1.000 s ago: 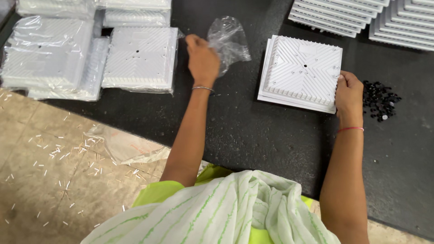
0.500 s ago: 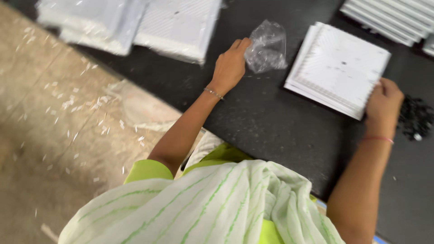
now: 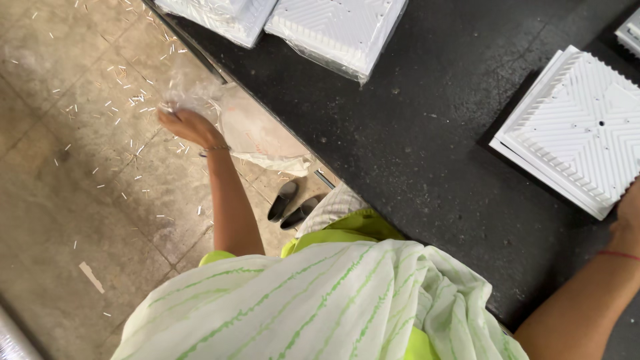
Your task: The person attaches small black fasteners to the center hole of white square LED panel housings, one panel at a time, then stacks the finished panels and wraps some in plastic film. They repeatedly pick a panel, insert a fastener, and place it on a growing stack.
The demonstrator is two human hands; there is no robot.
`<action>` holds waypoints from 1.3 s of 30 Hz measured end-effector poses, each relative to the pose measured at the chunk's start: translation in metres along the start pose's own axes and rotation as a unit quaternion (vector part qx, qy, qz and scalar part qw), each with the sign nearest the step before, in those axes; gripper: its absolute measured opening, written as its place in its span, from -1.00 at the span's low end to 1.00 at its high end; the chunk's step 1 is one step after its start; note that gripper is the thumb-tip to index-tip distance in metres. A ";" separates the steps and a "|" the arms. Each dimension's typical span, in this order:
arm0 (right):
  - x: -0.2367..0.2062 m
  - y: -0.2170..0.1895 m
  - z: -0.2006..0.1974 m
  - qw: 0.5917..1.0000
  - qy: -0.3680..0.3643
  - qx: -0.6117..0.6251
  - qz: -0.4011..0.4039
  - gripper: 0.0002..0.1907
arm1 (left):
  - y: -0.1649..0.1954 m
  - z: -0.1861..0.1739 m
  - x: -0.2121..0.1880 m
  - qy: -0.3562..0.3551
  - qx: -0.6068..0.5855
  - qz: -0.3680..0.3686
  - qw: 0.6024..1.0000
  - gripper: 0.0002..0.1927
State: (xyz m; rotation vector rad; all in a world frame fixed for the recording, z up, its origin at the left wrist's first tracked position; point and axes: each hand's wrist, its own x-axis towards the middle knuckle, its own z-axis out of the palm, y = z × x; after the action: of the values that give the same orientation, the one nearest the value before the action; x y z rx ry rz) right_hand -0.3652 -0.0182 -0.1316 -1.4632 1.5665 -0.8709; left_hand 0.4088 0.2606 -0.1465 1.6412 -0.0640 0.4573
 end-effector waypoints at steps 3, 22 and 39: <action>0.002 0.007 0.004 0.999 -0.012 0.034 0.010 -0.39 | -0.035 0.007 -0.026 -0.048 0.071 -0.048 0.995 -0.58; -0.041 -0.059 0.063 0.970 0.216 -0.015 -0.107 -0.78 | -0.072 0.102 -0.034 -0.568 0.518 0.161 0.619 -0.11; -0.058 -0.098 0.086 0.971 0.229 0.027 -0.054 -0.74 | -0.067 0.077 -0.053 -0.597 0.365 0.192 0.688 -0.42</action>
State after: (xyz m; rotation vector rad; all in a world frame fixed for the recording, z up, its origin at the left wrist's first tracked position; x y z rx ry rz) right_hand -0.2439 0.0334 -0.0759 -1.3813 1.7845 -1.3812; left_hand 0.4000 0.1835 -0.2313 2.4778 -1.3875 -0.4555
